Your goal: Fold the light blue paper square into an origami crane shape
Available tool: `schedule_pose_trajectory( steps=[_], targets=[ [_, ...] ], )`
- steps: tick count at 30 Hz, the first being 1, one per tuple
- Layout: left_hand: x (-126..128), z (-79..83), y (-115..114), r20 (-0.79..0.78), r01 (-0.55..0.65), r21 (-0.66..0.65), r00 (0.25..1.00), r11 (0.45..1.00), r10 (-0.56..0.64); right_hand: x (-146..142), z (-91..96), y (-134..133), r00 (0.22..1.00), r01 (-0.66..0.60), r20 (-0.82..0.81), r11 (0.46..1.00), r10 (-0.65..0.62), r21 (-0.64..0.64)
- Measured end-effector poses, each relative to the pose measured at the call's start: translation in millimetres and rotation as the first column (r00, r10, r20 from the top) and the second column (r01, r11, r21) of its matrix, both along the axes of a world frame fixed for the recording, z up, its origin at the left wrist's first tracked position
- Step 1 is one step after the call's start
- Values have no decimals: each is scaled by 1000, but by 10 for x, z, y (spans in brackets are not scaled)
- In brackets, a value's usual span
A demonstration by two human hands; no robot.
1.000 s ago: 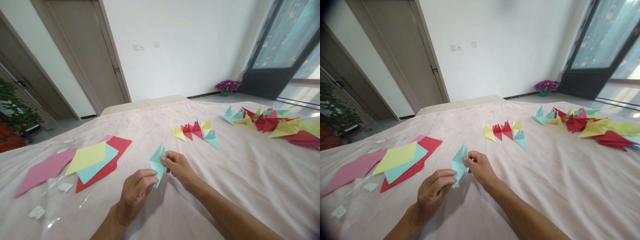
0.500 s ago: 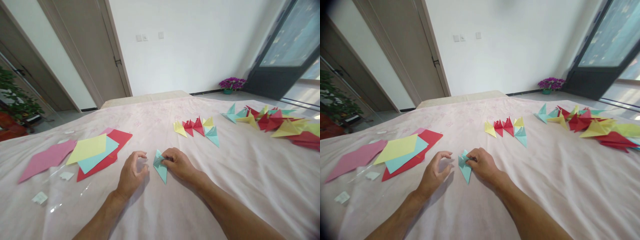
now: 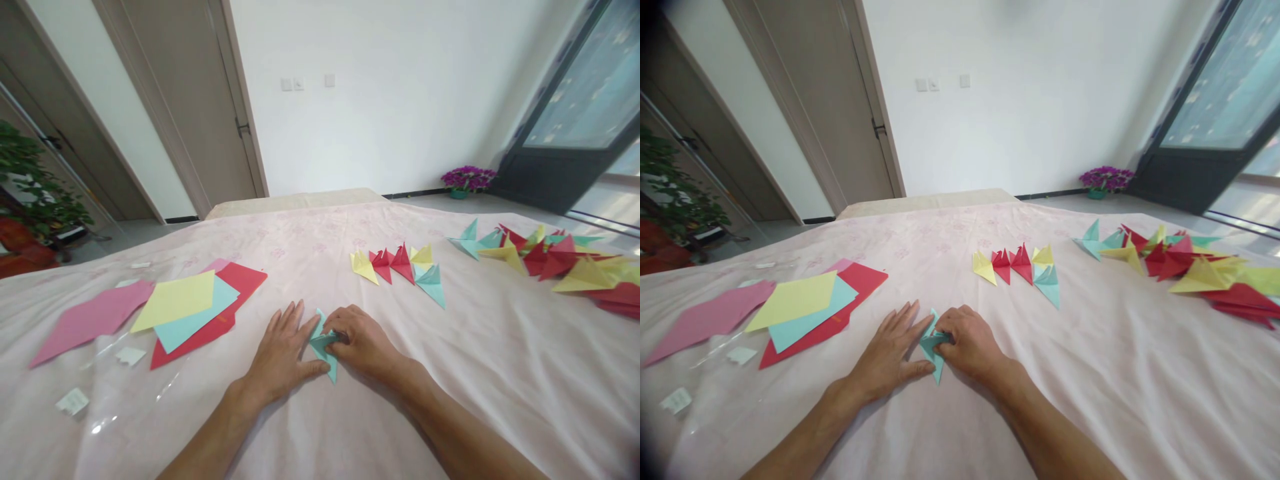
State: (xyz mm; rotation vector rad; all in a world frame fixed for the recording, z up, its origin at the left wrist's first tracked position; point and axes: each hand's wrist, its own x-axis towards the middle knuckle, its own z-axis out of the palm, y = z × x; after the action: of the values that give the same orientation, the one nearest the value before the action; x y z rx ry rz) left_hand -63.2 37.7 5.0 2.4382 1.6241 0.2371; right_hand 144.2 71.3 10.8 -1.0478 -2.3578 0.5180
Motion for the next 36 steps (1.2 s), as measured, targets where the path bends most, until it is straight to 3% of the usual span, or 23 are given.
schedule_pose_trajectory(
  steps=[6,10,14,19,22,26,36],
  targets=[
    [18,34,47,-38,-2,-32,999,1000,1,14,46,-12,1000,-10,-4,999,10,-41],
    [23,40,77,2,20,14,1000,1000,-20,19,34,-12,1000,-18,-18,999,18,-43],
    [-28,61,133,120,54,38,991,998,-58,21,24,-2,999,-15,-35,998,13,-59],
    [-167,176,313,390,165,-75,913,983,-123,17,23,11,999,-10,-44,996,6,-88],
    [-148,193,463,497,27,-125,867,992,39,15,10,19,999,-10,-42,996,6,-90],
    [26,107,637,465,-133,-151,865,979,189,15,2,20,999,0,-45,996,-4,-87],
    [251,-3,744,379,-268,-115,878,957,292,23,-13,12,998,2,-56,998,-5,-57]
  ],
)
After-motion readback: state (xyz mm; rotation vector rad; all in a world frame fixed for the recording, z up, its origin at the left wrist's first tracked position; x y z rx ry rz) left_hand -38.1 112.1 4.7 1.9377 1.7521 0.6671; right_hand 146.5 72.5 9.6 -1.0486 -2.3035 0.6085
